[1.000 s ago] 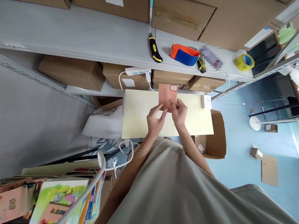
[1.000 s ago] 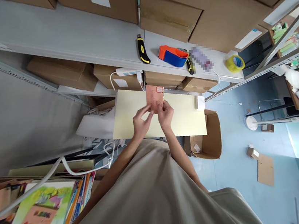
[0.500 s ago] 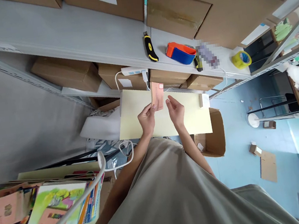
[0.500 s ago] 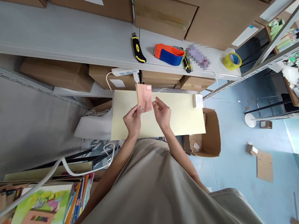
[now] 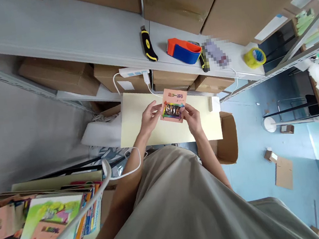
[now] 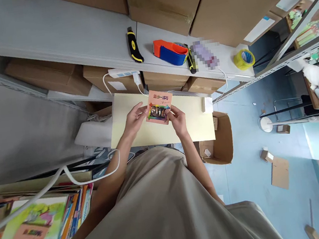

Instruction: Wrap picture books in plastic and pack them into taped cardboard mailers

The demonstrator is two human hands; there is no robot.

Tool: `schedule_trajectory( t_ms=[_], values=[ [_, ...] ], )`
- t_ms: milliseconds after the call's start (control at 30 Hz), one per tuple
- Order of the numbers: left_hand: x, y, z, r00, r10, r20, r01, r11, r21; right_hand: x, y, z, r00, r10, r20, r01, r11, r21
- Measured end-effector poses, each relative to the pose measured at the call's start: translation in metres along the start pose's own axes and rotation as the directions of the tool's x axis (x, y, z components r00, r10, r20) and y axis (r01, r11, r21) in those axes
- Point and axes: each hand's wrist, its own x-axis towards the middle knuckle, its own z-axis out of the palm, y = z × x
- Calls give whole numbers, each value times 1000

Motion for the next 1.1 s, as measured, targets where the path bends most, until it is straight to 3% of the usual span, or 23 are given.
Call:
schedule_trajectory(
  t_ms=[67, 167, 300, 400, 500, 633, 867, 967, 1100],
  values=[
    [4, 2, -5, 996, 5, 94, -4, 1000, -10, 1, 2, -8, 999, -9, 32, 9, 1000, 3],
    [0, 14, -4, 985, 147, 92, -156, 983, 98, 3, 4, -16, 995, -85, 61, 85, 996, -12],
    [-11, 29, 6, 913, 394, 107, -408, 869, 279, 3, 0, -25, 968, -216, 128, 222, 974, -41],
    [-15, 31, 13, 875, 470, 115, -482, 825, 295, 2, -4, -31, 955, -245, 170, 255, 966, -45],
    [-17, 29, 18, 900, 430, 75, -434, 864, 255, 2, -4, -39, 952, -244, 186, 262, 962, -79],
    [-21, 24, 22, 966, 256, 18, -254, 941, 223, 4, 3, -50, 980, -170, 100, 184, 970, -160],
    [-28, 28, 21, 963, 238, 129, -265, 926, 269, 5, 3, -65, 992, -89, 89, 102, 983, -150],
    [-30, 31, 24, 975, 206, 85, -221, 940, 259, 4, -1, -65, 990, -55, 131, 73, 989, -131],
    [-28, 33, 34, 994, 112, -21, -103, 963, 248, 3, -2, -55, 994, 50, 100, -36, 991, -130]
  ],
)
